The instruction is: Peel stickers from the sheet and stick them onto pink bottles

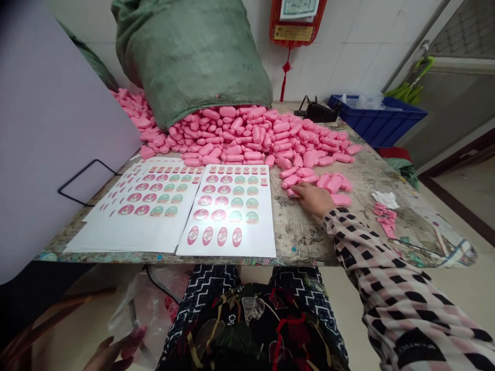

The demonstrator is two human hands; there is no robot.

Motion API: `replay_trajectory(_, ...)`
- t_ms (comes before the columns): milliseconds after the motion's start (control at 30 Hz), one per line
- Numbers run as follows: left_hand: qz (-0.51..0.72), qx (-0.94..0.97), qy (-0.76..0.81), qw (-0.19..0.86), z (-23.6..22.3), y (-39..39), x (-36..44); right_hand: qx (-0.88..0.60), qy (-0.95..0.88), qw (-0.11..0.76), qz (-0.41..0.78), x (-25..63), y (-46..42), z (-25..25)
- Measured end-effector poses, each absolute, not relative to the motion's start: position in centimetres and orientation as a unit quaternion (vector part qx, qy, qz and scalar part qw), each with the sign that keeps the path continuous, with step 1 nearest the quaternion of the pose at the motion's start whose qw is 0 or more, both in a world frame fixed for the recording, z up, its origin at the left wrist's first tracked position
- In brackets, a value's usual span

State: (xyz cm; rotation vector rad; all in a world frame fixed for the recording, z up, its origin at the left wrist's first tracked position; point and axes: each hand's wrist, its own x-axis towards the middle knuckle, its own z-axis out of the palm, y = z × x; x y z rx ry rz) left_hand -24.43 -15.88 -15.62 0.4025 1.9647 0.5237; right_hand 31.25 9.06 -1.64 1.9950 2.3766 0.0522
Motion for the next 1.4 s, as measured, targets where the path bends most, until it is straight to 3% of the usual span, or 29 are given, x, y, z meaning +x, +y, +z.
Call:
replay_trajectory(100,0.241,0.188,0.840,0.448,-14.6,-13.6,-23.5,0.641,0.767,0.037,-0.003,31.8,8.9,-0.8)
replay_trajectory(200,0.254,0.254,0.801,0.479,-12.4,-11.4,-21.6,0.657,0.753,-0.013,-0.035,32.0,8.1,-0.5)
replay_trajectory(300,0.236,0.294,0.768,0.518,-9.2,-10.2,-19.7,0.672,0.699,-0.180,-0.164,30.9,6.1,-0.5)
replay_trajectory(367,0.217,0.347,0.714,0.568,-6.6,-9.8,-18.7,0.651,0.617,-0.305,-0.319,29.1,4.2,-0.3)
replay_trajectory(433,0.200,0.407,0.607,0.653,-3.8,-9.3,-17.4,0.596,0.528,-0.366,-0.481,26.8,2.3,0.2)
replay_trajectory(533,0.208,0.444,0.438,0.753,-0.2,-7.7,-13.8,0.508,0.426,-0.389,-0.640,23.0,-0.1,1.2)
replay_trajectory(667,0.293,0.418,0.407,0.757,2.5,-4.5,-6.0,0.445,0.392,-0.373,-0.714,19.2,-2.0,2.0)
replay_trajectory(800,0.324,0.443,0.405,0.732,2.0,-2.8,-0.7,0.416,0.428,-0.361,-0.716,17.4,-3.4,1.9)
replay_trajectory(1000,0.328,0.432,0.439,0.716,0.5,-3.8,-1.6,0.481,0.486,-0.378,-0.624,17.5,-5.5,0.8)
replay_trajectory(1233,0.138,0.488,0.380,0.774,0.9,-4.3,-2.9,0.414,0.746,-0.256,-0.454,16.1,-4.8,2.4)
replay_trajectory(1333,0.133,0.451,0.396,0.788,0.9,-4.2,-3.5,0.452,0.765,-0.238,-0.392,16.2,-3.6,2.3)
replay_trajectory(1400,0.170,0.462,0.458,0.740,1.1,-4.0,-4.0,0.512,0.755,-0.226,-0.342,16.8,-2.5,1.7)
